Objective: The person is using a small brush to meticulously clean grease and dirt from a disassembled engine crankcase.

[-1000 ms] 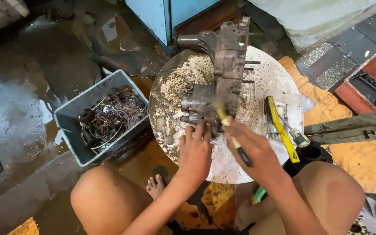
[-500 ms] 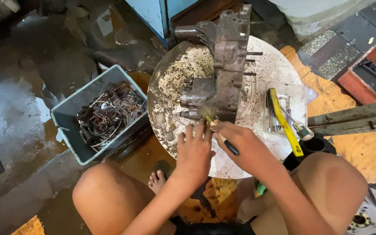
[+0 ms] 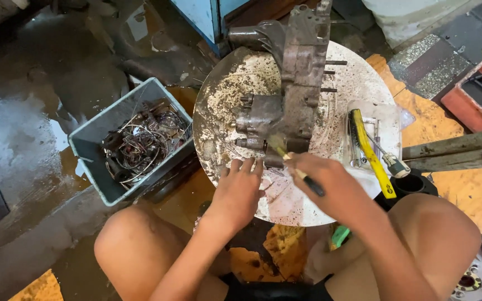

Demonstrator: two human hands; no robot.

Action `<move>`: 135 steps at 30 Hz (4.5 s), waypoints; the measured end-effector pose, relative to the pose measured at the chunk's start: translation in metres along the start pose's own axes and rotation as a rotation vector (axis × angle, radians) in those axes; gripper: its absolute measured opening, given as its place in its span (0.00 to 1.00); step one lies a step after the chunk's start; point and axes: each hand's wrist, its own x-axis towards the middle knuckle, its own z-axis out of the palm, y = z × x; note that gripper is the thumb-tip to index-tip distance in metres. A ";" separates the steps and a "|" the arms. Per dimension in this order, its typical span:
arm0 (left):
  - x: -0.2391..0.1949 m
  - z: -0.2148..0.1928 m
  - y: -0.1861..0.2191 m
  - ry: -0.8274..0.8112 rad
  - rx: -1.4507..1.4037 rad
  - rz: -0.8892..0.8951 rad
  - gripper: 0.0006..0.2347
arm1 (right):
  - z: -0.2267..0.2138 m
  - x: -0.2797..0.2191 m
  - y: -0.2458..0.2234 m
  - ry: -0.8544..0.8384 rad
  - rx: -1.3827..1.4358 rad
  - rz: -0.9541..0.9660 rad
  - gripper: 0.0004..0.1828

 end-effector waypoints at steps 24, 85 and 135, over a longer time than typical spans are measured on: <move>0.026 0.033 -0.001 0.114 -0.126 0.143 0.36 | -0.017 -0.026 0.029 0.072 -0.029 -0.094 0.11; 0.016 0.033 0.029 0.003 0.102 0.007 0.48 | -0.002 -0.040 0.019 0.021 0.013 -0.043 0.07; 0.015 0.039 0.031 0.082 0.097 0.016 0.48 | 0.009 -0.050 0.028 0.060 -0.057 -0.028 0.05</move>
